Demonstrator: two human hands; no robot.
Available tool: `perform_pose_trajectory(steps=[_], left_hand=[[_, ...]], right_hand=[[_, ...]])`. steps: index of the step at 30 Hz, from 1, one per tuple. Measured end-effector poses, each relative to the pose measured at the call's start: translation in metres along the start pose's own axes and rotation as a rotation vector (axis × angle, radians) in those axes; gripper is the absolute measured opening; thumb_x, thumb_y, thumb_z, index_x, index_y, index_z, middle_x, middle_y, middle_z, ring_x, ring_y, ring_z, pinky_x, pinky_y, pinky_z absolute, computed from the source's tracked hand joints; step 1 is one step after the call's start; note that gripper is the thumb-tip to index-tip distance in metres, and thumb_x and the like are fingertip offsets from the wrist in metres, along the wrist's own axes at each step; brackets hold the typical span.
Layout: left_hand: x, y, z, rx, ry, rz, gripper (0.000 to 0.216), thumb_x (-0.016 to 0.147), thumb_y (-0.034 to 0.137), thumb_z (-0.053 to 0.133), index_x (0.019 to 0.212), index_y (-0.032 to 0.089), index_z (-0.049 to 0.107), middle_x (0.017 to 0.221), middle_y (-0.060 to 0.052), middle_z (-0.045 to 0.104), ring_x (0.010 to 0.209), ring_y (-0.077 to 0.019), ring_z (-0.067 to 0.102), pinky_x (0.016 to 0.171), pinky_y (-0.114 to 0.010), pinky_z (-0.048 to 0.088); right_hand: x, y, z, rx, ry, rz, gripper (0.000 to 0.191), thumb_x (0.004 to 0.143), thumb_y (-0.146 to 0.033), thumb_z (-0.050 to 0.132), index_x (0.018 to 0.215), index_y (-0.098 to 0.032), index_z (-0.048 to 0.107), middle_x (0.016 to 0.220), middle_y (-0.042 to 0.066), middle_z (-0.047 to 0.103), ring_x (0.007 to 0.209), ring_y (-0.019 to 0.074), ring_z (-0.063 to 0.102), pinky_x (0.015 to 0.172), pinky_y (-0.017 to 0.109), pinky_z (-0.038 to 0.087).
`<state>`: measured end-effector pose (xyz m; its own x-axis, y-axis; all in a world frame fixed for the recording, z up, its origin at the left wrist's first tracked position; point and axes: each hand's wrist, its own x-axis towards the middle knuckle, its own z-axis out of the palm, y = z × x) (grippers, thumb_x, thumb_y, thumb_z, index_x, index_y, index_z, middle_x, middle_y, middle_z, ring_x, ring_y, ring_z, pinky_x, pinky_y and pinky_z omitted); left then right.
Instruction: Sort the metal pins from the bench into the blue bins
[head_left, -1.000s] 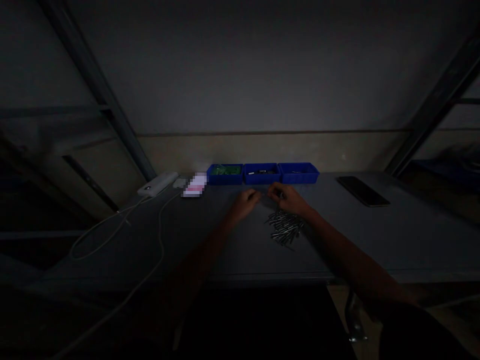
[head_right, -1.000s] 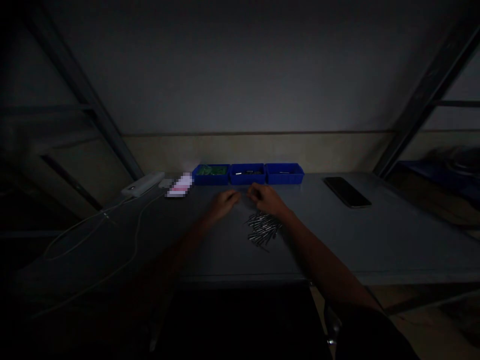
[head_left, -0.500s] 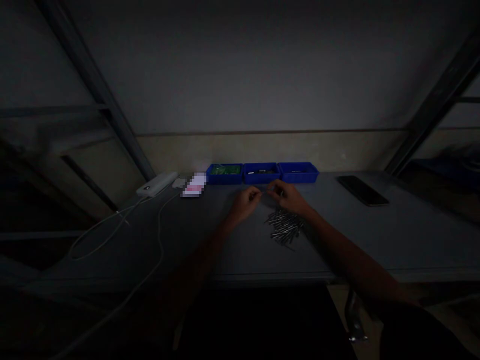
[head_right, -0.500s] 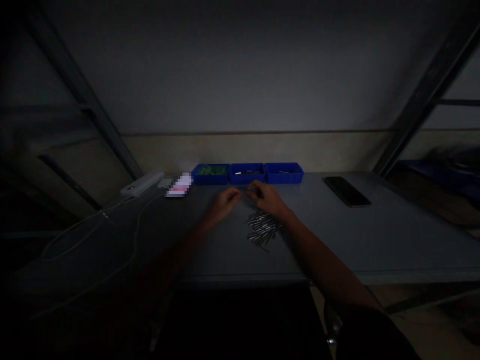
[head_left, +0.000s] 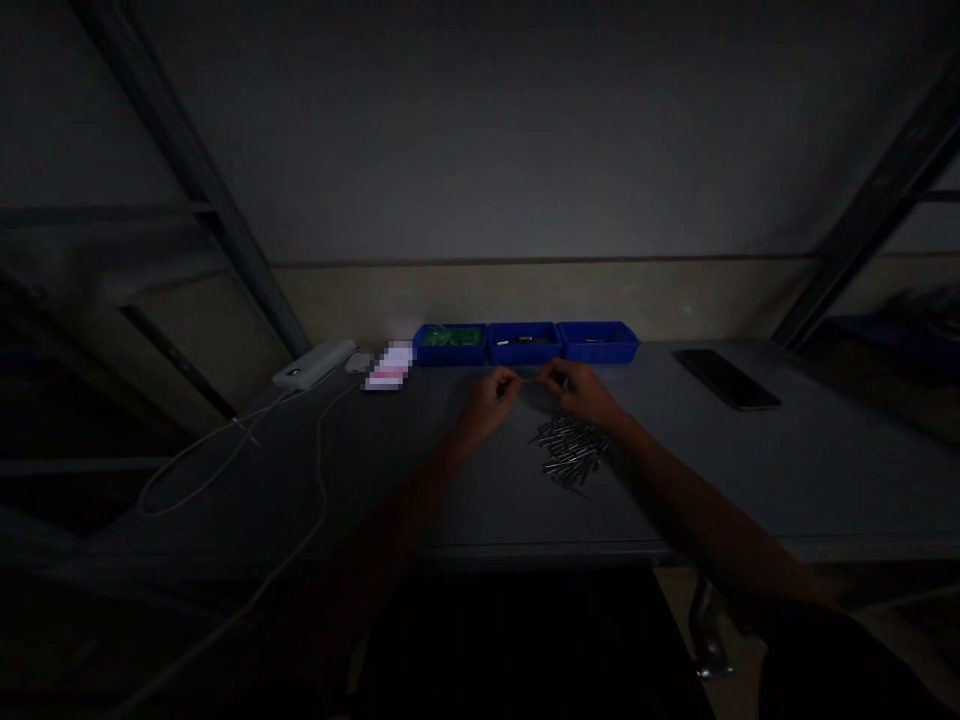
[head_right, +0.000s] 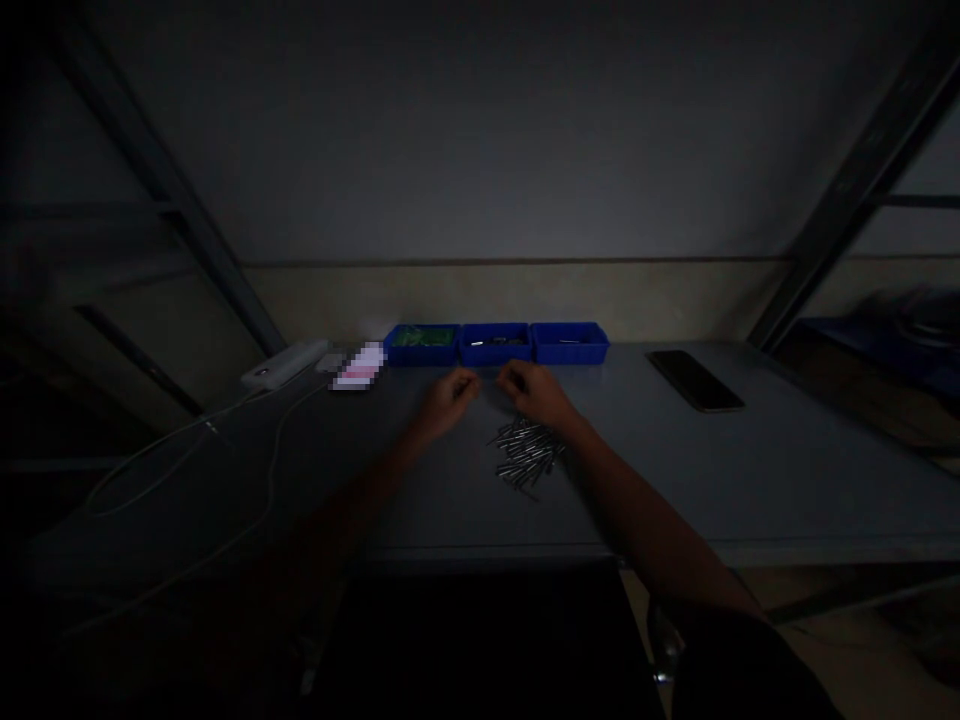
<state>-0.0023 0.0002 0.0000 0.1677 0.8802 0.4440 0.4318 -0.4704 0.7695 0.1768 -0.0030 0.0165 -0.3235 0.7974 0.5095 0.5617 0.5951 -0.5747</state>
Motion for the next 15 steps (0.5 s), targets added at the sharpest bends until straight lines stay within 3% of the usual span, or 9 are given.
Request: perform_pose_trajectory(steps=[15], left_hand=[[-0.0006, 0.0012, -0.0012, 0.013, -0.008, -0.015, 0.013, 0.082, 0.026, 0.051, 0.079, 0.016, 0.057, 0.071, -0.001, 0.063, 0.067, -0.0128, 0.058, 0.063, -0.023, 0.043]], right_hand=[[0.0008, 0.0023, -0.0015, -0.124, 0.013, 0.057, 0.012, 0.082, -0.024, 0.053, 0.078, -0.016, 0.061, 0.073, 0.004, 0.063, 0.064, 0.014, 0.054, 0.062, 0.024, 0.037]])
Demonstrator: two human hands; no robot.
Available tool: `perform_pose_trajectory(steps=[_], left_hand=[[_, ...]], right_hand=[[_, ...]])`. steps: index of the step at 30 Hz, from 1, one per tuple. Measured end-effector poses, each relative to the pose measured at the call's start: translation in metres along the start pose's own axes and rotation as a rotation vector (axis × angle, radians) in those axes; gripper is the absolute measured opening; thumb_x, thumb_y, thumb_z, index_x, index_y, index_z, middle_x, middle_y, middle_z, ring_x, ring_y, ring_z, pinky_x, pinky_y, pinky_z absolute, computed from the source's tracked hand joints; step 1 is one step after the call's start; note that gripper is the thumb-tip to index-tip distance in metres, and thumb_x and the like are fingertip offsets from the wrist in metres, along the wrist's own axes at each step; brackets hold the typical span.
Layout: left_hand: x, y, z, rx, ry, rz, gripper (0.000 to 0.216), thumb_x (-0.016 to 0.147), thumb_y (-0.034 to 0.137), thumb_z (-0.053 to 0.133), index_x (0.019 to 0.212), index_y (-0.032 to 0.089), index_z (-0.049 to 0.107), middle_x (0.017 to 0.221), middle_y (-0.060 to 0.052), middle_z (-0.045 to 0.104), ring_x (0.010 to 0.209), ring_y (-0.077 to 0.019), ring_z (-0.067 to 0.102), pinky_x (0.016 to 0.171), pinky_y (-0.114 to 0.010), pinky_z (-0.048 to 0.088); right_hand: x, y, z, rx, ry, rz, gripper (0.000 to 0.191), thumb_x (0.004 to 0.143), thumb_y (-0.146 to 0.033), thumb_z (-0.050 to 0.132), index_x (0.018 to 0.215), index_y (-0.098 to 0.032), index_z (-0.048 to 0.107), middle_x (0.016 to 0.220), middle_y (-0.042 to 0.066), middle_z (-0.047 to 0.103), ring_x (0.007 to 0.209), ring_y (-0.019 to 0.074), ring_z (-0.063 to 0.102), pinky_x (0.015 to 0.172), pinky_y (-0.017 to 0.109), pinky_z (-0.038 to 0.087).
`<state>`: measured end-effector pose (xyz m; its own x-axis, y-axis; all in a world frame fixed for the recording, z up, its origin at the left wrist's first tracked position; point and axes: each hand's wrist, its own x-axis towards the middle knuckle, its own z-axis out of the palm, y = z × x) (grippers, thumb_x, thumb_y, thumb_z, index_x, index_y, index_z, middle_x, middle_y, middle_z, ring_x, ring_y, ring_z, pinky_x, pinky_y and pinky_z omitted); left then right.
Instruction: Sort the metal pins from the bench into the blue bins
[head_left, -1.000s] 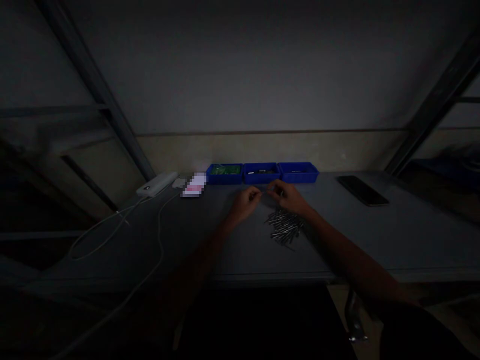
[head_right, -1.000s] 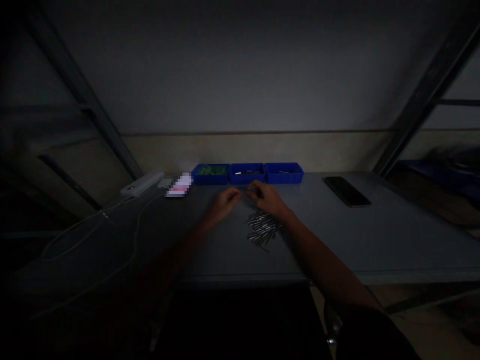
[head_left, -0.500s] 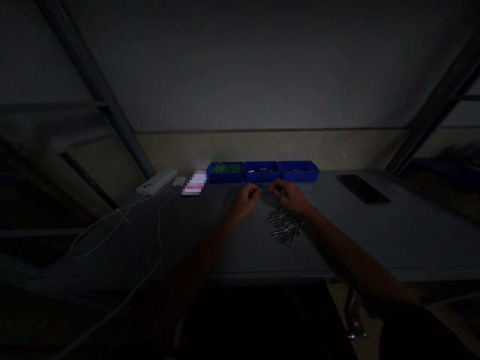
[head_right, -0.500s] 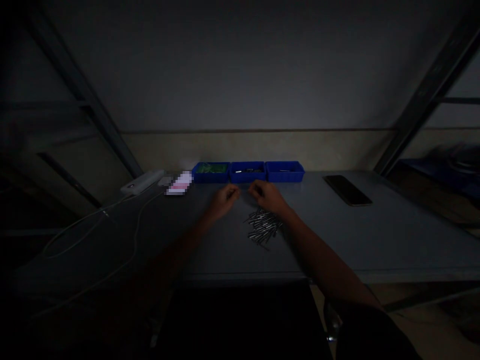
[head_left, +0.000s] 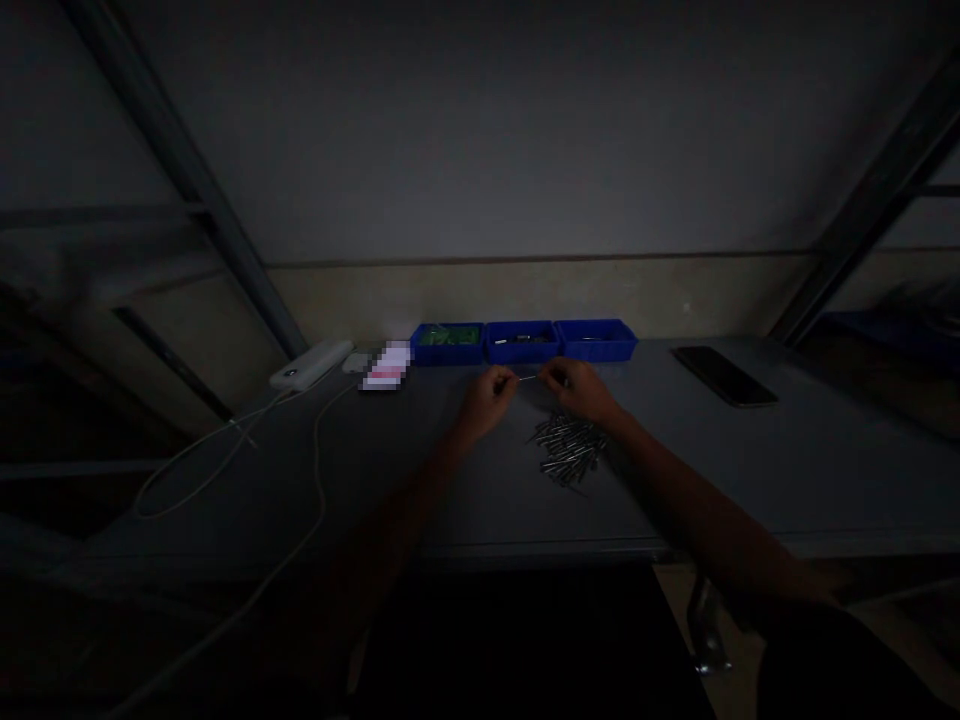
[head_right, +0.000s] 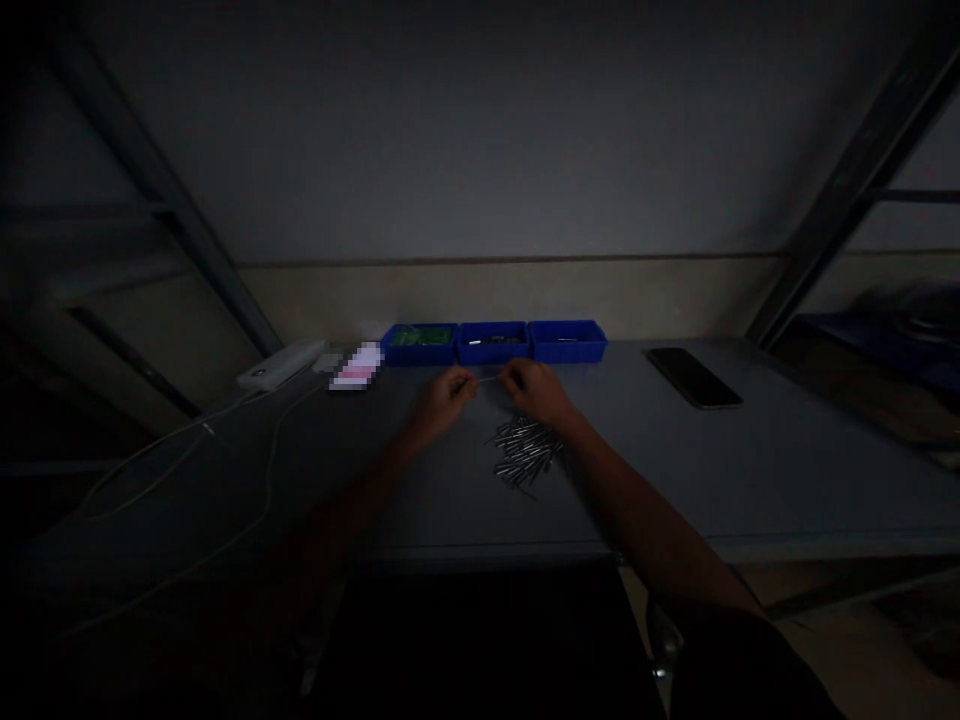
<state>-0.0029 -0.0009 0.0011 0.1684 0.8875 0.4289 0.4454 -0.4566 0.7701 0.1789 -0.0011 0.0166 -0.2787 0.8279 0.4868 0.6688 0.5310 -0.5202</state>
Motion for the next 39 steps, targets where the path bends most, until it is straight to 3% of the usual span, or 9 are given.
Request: perform_pose_trajectory(steps=[21, 31, 39], left_hand=[[-0.004, -0.003, 0.003, 0.132, 0.001, 0.084, 0.012, 0.083, 0.025, 0.048, 0.081, 0.017, 0.057, 0.065, 0.001, 0.059, 0.06, -0.0106, 0.054, 0.058, -0.021, 0.039], [-0.003, 0.0, -0.002, 0.172, -0.013, 0.062, 0.023, 0.086, 0.028, 0.041, 0.071, 0.017, 0.055, 0.063, 0.001, 0.057, 0.062, -0.0123, 0.053, 0.06, -0.023, 0.038], [-0.004, 0.006, -0.003, 0.143, -0.077, 0.068, 0.029, 0.088, 0.03, 0.038, 0.068, 0.017, 0.056, 0.065, -0.001, 0.06, 0.065, -0.0136, 0.057, 0.063, -0.024, 0.04]], right_hand=[[-0.001, -0.004, 0.001, -0.214, 0.002, -0.024, 0.013, 0.083, -0.023, 0.051, 0.081, -0.018, 0.063, 0.085, 0.007, 0.067, 0.073, 0.0181, 0.057, 0.062, 0.026, 0.033], [-0.001, -0.007, -0.003, -0.016, -0.024, -0.04, 0.012, 0.082, -0.027, 0.055, 0.086, -0.018, 0.061, 0.067, 0.002, 0.06, 0.057, 0.0129, 0.052, 0.057, 0.023, 0.035], [-0.002, -0.005, -0.001, 0.068, -0.065, -0.081, 0.01, 0.083, -0.023, 0.051, 0.081, -0.017, 0.059, 0.07, 0.002, 0.061, 0.061, 0.0123, 0.052, 0.058, 0.023, 0.036]])
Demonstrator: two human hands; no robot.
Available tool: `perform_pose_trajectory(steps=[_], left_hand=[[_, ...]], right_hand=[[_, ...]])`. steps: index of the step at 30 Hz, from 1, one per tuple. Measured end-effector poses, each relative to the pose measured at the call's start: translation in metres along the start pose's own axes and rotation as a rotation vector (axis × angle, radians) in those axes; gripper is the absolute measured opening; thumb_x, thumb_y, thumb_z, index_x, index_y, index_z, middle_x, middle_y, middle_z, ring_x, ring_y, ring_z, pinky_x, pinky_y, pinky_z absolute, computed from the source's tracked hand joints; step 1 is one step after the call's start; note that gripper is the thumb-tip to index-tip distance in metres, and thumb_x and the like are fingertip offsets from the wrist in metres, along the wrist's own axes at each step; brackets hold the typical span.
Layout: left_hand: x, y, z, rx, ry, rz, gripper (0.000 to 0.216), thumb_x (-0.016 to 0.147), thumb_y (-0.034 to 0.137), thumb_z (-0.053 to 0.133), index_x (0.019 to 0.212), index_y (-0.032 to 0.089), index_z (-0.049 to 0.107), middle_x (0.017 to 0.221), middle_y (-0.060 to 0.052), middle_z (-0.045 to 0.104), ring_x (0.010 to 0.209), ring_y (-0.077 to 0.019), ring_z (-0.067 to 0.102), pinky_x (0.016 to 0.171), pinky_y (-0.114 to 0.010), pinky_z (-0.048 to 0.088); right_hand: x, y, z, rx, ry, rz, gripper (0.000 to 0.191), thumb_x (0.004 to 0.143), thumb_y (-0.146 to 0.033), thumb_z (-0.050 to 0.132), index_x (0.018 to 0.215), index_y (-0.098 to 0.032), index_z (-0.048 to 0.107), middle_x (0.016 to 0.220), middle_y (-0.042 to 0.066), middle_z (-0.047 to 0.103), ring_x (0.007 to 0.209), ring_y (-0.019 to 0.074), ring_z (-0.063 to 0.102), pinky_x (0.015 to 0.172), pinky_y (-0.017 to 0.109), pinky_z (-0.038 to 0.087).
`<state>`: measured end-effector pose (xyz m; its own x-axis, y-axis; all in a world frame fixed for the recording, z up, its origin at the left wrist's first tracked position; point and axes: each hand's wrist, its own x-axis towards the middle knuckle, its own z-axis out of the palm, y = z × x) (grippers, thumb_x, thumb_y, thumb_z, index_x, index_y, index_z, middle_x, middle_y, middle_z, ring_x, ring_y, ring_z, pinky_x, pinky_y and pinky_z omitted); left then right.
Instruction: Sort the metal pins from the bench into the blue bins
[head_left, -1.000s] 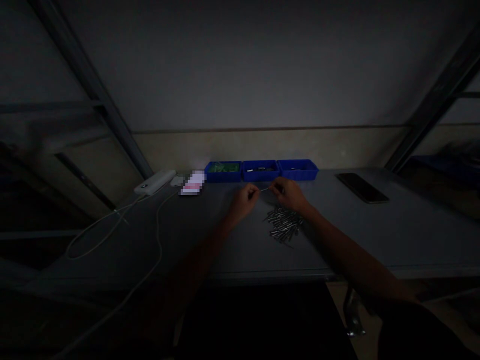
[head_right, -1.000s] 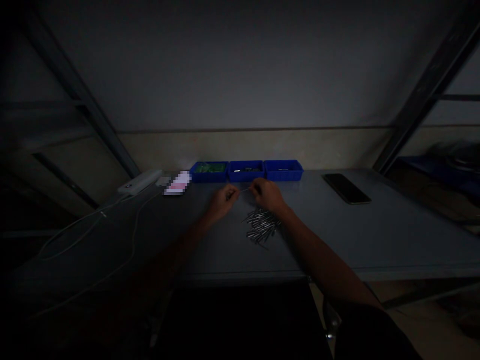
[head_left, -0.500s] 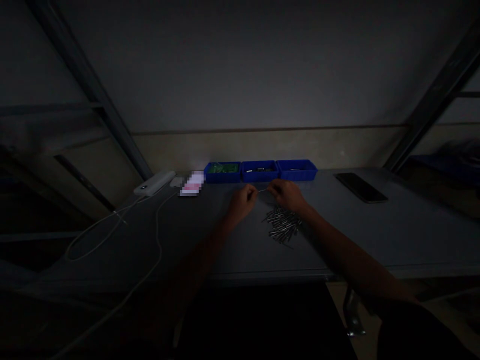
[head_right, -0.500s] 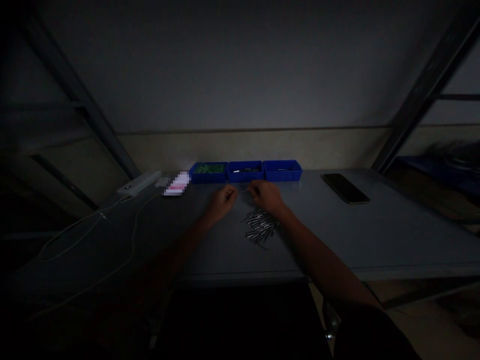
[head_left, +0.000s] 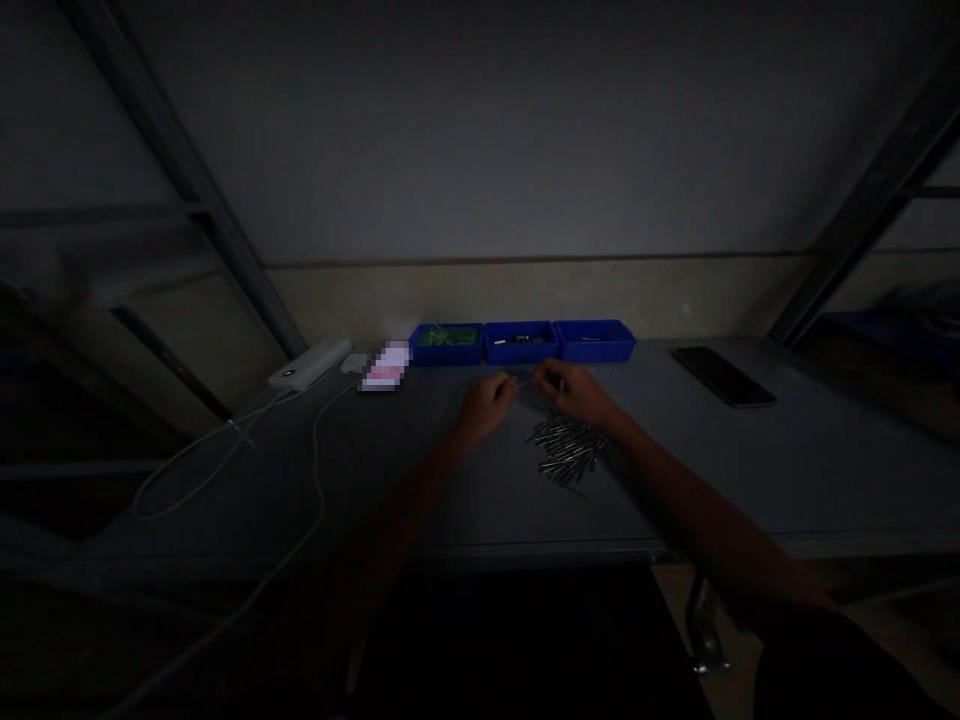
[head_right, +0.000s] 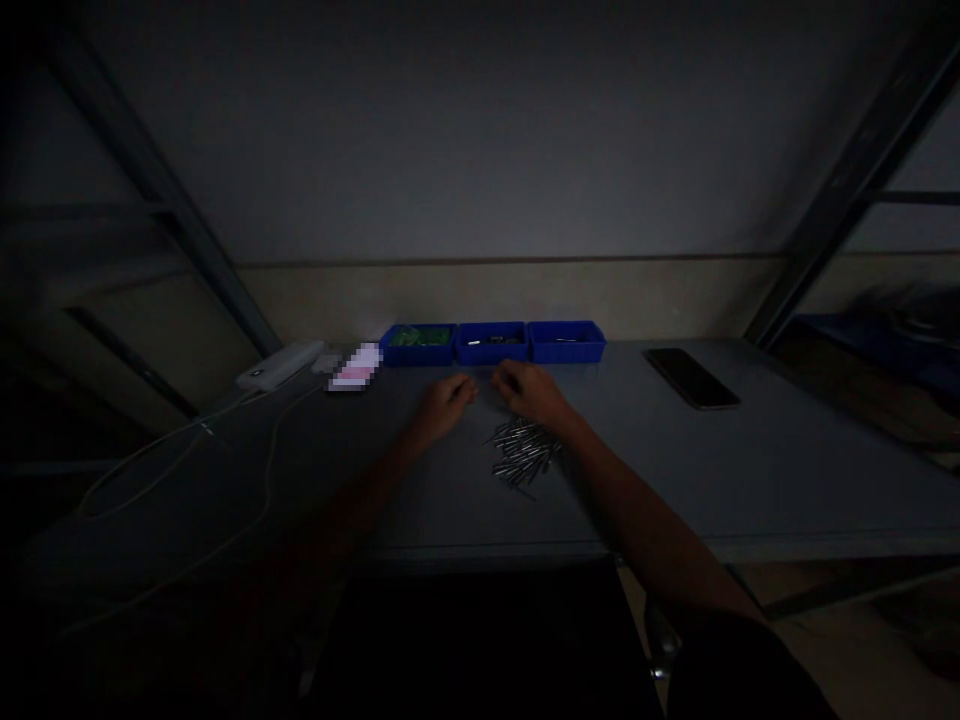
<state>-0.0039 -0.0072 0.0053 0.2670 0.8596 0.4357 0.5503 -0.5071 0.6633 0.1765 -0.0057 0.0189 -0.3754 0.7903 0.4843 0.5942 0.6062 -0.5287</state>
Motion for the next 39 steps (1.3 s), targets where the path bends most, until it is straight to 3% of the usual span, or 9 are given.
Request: perform_pose_trajectory(steps=[6, 15, 22, 24, 27, 29, 31, 35, 39], left_hand=[[0.002, -0.005, 0.004, -0.086, 0.081, -0.013, 0.019, 0.083, 0.029, 0.05, 0.097, 0.017, 0.057, 0.072, 0.0, 0.061, 0.066, -0.0134, 0.058, 0.061, -0.023, 0.042], [0.002, -0.004, 0.003, -0.049, 0.095, 0.045, 0.012, 0.083, 0.026, 0.048, 0.082, 0.017, 0.056, 0.076, -0.001, 0.062, 0.07, -0.0128, 0.057, 0.064, -0.023, 0.043], [-0.002, -0.006, 0.007, 0.1, -0.143, 0.002, 0.019, 0.086, 0.028, 0.046, 0.085, 0.016, 0.061, 0.079, -0.002, 0.066, 0.072, -0.0136, 0.059, 0.067, -0.024, 0.043], [-0.004, -0.004, 0.011, 0.164, -0.187, 0.008, 0.018, 0.085, 0.027, 0.048, 0.092, 0.017, 0.062, 0.086, -0.003, 0.067, 0.078, -0.0144, 0.06, 0.072, -0.025, 0.044], [-0.006, 0.004, 0.018, 0.36, -0.173, 0.062, 0.022, 0.082, 0.029, 0.054, 0.101, 0.021, 0.062, 0.094, -0.004, 0.067, 0.089, -0.0185, 0.06, 0.083, -0.031, 0.042], [-0.007, 0.009, 0.021, 0.482, -0.17, 0.113, 0.019, 0.082, 0.03, 0.054, 0.098, 0.023, 0.063, 0.096, -0.004, 0.065, 0.095, -0.0211, 0.058, 0.088, -0.037, 0.038], [-0.007, 0.011, 0.023, 0.527, -0.188, 0.141, 0.016, 0.085, 0.028, 0.05, 0.091, 0.021, 0.063, 0.096, -0.005, 0.064, 0.095, -0.0205, 0.057, 0.089, -0.038, 0.038], [-0.005, 0.005, 0.023, 0.437, -0.256, 0.131, 0.018, 0.087, 0.019, 0.043, 0.084, 0.016, 0.06, 0.09, -0.006, 0.062, 0.086, -0.0162, 0.057, 0.08, -0.029, 0.042], [-0.003, -0.002, 0.019, 0.371, -0.197, 0.063, 0.015, 0.087, 0.016, 0.042, 0.081, 0.016, 0.056, 0.085, -0.006, 0.061, 0.083, -0.0159, 0.057, 0.077, -0.027, 0.043]], right_hand=[[0.001, 0.0, 0.001, -0.026, 0.032, 0.073, 0.017, 0.087, -0.028, 0.048, 0.078, -0.016, 0.058, 0.07, 0.003, 0.062, 0.061, 0.0136, 0.053, 0.058, 0.024, 0.035], [0.0, -0.004, 0.0, -0.018, 0.019, 0.068, 0.024, 0.088, -0.032, 0.044, 0.075, -0.016, 0.056, 0.064, 0.002, 0.059, 0.057, 0.0131, 0.05, 0.056, 0.025, 0.034], [0.008, 0.003, -0.009, -0.119, 0.049, 0.06, 0.017, 0.081, -0.026, 0.047, 0.076, -0.016, 0.06, 0.068, 0.002, 0.062, 0.059, 0.0132, 0.053, 0.058, 0.024, 0.035], [0.017, 0.014, -0.016, -0.174, 0.193, 0.162, 0.021, 0.083, -0.028, 0.045, 0.081, -0.016, 0.062, 0.073, 0.004, 0.064, 0.065, 0.0154, 0.056, 0.061, 0.025, 0.037], [0.026, 0.034, -0.024, -0.242, 0.436, 0.45, 0.037, 0.086, -0.041, 0.043, 0.106, -0.014, 0.058, 0.081, 0.009, 0.066, 0.075, 0.021, 0.06, 0.065, 0.028, 0.04], [0.025, 0.047, -0.025, -0.292, 0.458, 0.62, 0.052, 0.082, -0.05, 0.049, 0.118, -0.012, 0.052, 0.087, 0.013, 0.067, 0.08, 0.0253, 0.061, 0.067, 0.031, 0.042], [0.019, 0.053, -0.024, -0.34, 0.396, 0.686, 0.05, 0.081, -0.052, 0.051, 0.11, -0.012, 0.057, 0.089, 0.015, 0.067, 0.082, 0.0267, 0.062, 0.067, 0.032, 0.042], [0.007, 0.045, -0.018, -0.351, 0.302, 0.563, 0.035, 0.085, -0.045, 0.048, 0.079, -0.015, 0.065, 0.081, 0.012, 0.068, 0.075, 0.0214, 0.062, 0.064, 0.028, 0.042], [0.005, 0.022, -0.007, -0.2, 0.195, 0.311, 0.029, 0.082, -0.034, 0.055, 0.1, -0.014, 0.063, 0.08, 0.008, 0.068, 0.07, 0.0168, 0.061, 0.062, 0.025, 0.041]])
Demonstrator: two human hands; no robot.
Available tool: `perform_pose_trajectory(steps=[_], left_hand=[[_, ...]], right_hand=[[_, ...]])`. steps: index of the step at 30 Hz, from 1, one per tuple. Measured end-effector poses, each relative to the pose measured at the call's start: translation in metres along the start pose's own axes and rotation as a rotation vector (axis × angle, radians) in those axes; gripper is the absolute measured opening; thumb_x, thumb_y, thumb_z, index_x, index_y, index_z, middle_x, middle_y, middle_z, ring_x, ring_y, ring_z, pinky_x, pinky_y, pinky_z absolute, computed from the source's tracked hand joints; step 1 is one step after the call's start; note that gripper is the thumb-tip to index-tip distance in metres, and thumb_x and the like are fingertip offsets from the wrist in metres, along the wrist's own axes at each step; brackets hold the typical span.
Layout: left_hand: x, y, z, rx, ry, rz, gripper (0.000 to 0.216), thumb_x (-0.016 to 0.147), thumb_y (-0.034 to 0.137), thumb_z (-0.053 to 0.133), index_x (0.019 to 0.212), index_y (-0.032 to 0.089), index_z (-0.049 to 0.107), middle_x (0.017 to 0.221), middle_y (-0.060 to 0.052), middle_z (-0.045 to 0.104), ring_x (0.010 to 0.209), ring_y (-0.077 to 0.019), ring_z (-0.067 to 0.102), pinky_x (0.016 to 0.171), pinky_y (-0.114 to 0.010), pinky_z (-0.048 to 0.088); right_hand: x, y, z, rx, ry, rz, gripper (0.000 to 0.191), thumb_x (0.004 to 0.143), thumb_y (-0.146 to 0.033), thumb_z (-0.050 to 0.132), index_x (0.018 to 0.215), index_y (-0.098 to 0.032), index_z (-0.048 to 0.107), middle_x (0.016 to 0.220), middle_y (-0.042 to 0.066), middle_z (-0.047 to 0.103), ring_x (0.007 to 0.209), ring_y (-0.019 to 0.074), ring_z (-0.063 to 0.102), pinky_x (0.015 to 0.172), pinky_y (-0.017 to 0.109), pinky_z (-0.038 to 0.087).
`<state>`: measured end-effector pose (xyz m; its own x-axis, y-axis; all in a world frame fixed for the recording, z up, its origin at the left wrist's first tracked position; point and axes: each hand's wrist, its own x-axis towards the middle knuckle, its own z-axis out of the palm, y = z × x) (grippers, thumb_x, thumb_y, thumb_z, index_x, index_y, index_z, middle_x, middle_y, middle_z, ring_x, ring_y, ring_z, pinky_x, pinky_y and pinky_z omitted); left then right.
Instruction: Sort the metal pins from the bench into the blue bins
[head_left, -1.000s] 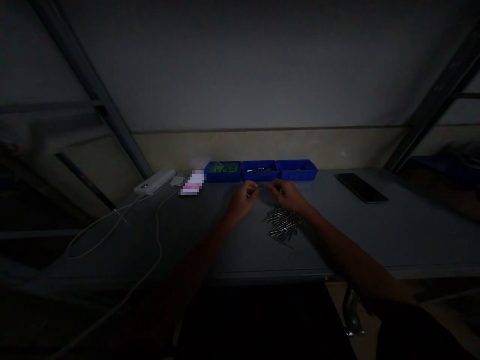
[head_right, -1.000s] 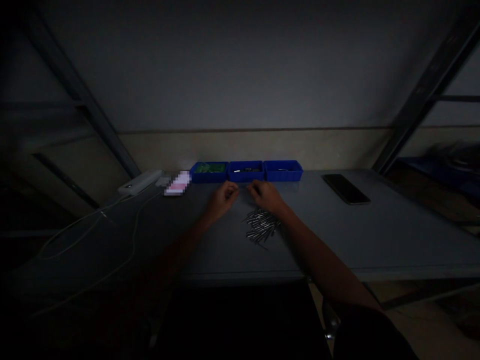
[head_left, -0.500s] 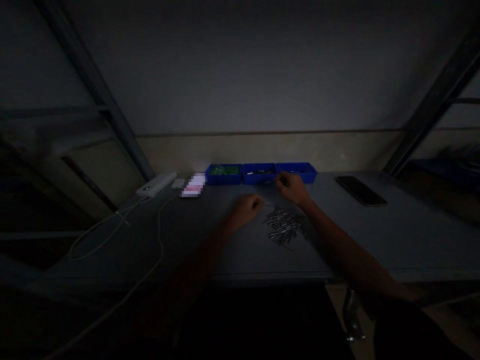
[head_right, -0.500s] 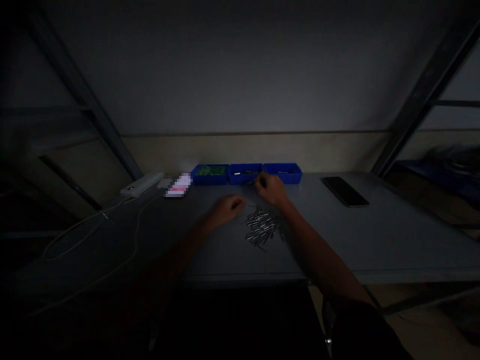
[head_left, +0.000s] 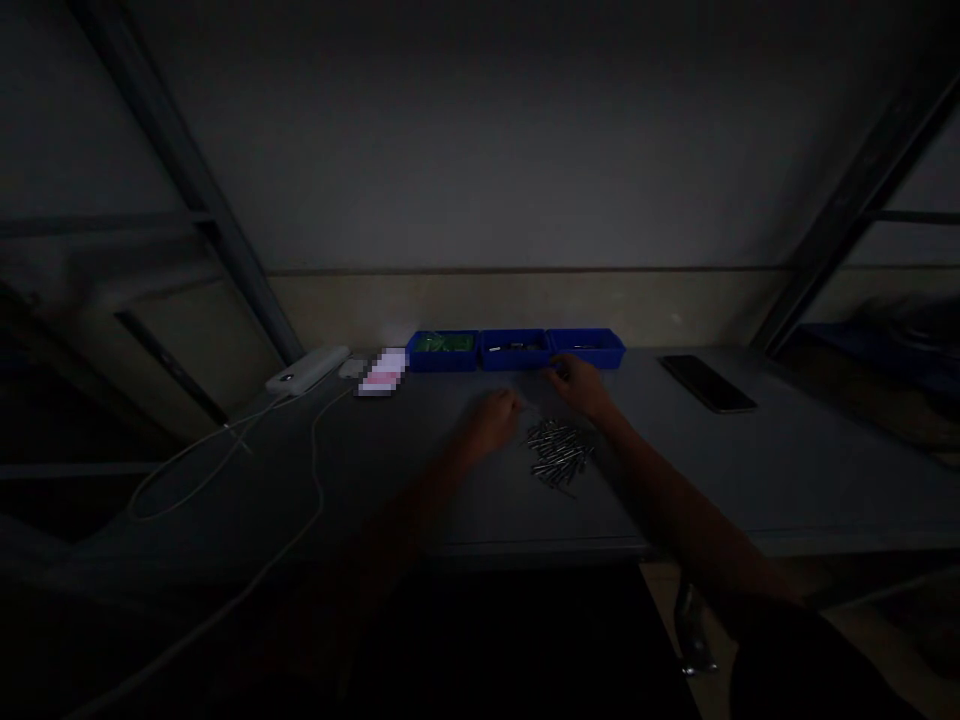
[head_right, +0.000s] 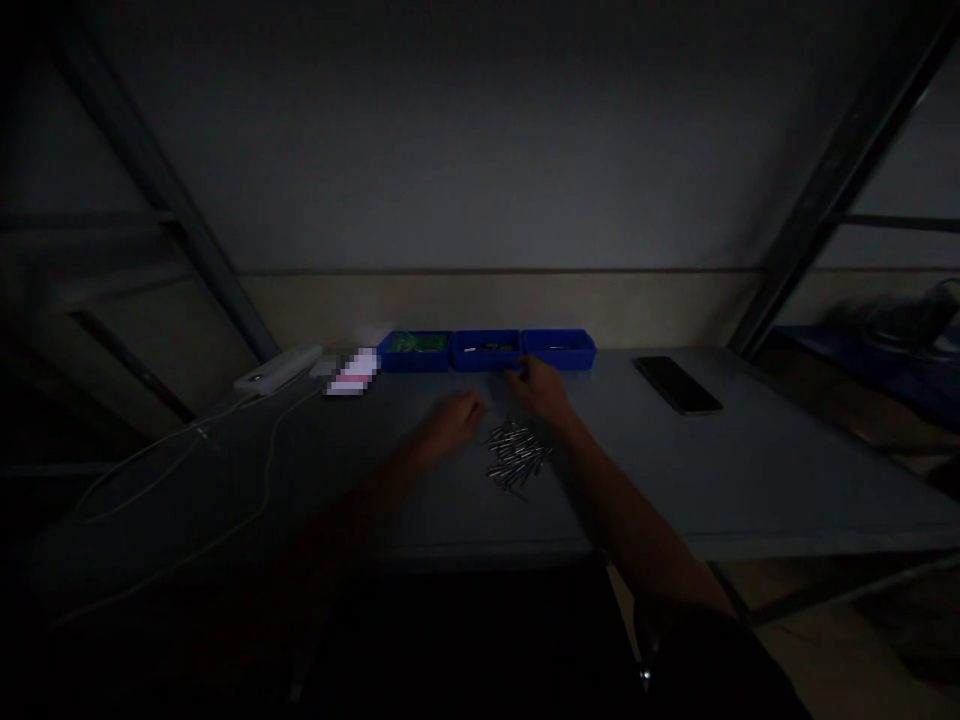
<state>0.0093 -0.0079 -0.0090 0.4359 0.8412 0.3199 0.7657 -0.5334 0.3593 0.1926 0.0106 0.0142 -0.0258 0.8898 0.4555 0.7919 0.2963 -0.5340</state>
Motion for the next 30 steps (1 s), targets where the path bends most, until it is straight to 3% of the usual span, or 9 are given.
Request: perform_pose_trajectory(steps=[3, 7, 10, 16, 21, 30], left_hand=[[-0.001, -0.004, -0.004, -0.071, 0.041, -0.034, 0.015, 0.087, 0.016, 0.042, 0.082, 0.016, 0.055, 0.08, -0.004, 0.061, 0.076, -0.0149, 0.056, 0.073, -0.026, 0.042], [-0.002, -0.008, -0.006, -0.132, 0.043, -0.068, 0.018, 0.089, 0.022, 0.039, 0.086, 0.017, 0.056, 0.076, -0.002, 0.062, 0.07, -0.0139, 0.056, 0.067, -0.026, 0.041], [-0.001, -0.01, -0.003, -0.157, 0.058, -0.069, 0.019, 0.09, 0.024, 0.037, 0.089, 0.018, 0.056, 0.079, -0.003, 0.063, 0.072, -0.0147, 0.057, 0.068, -0.026, 0.042], [0.001, -0.012, -0.002, -0.174, 0.106, -0.093, 0.018, 0.09, 0.024, 0.038, 0.091, 0.017, 0.055, 0.084, -0.005, 0.064, 0.078, -0.0169, 0.059, 0.071, -0.028, 0.042], [0.0, -0.012, -0.005, -0.216, 0.131, -0.108, 0.018, 0.089, 0.025, 0.039, 0.088, 0.017, 0.055, 0.078, -0.003, 0.063, 0.071, -0.0163, 0.059, 0.067, -0.027, 0.042], [0.002, -0.011, -0.008, -0.197, 0.218, -0.133, 0.02, 0.09, 0.029, 0.041, 0.081, 0.017, 0.055, 0.067, -0.001, 0.059, 0.065, -0.0145, 0.056, 0.063, -0.025, 0.038]], right_hand=[[-0.007, -0.012, 0.007, 0.09, -0.171, -0.172, 0.034, 0.079, -0.028, 0.058, 0.109, -0.014, 0.06, 0.076, 0.005, 0.067, 0.065, 0.0142, 0.058, 0.06, 0.023, 0.04], [-0.012, -0.014, 0.015, 0.157, -0.294, -0.318, 0.014, 0.078, -0.02, 0.055, 0.088, -0.014, 0.063, 0.073, 0.003, 0.065, 0.064, 0.012, 0.055, 0.061, 0.022, 0.039], [-0.012, -0.012, 0.016, 0.211, -0.3, -0.316, 0.01, 0.078, -0.019, 0.053, 0.08, -0.014, 0.061, 0.072, 0.002, 0.064, 0.062, 0.011, 0.053, 0.061, 0.022, 0.038], [-0.011, -0.013, 0.011, 0.259, -0.247, -0.27, 0.012, 0.079, -0.022, 0.055, 0.086, -0.015, 0.06, 0.07, 0.001, 0.062, 0.062, 0.0122, 0.053, 0.061, 0.023, 0.038], [-0.009, -0.011, 0.011, 0.219, -0.268, -0.273, 0.01, 0.081, -0.018, 0.05, 0.082, -0.015, 0.06, 0.074, 0.003, 0.063, 0.067, 0.0133, 0.056, 0.064, 0.023, 0.038], [-0.012, -0.016, 0.009, 0.131, -0.236, -0.255, 0.024, 0.088, -0.032, 0.044, 0.077, -0.016, 0.059, 0.069, 0.002, 0.06, 0.064, 0.0128, 0.052, 0.062, 0.023, 0.036]])
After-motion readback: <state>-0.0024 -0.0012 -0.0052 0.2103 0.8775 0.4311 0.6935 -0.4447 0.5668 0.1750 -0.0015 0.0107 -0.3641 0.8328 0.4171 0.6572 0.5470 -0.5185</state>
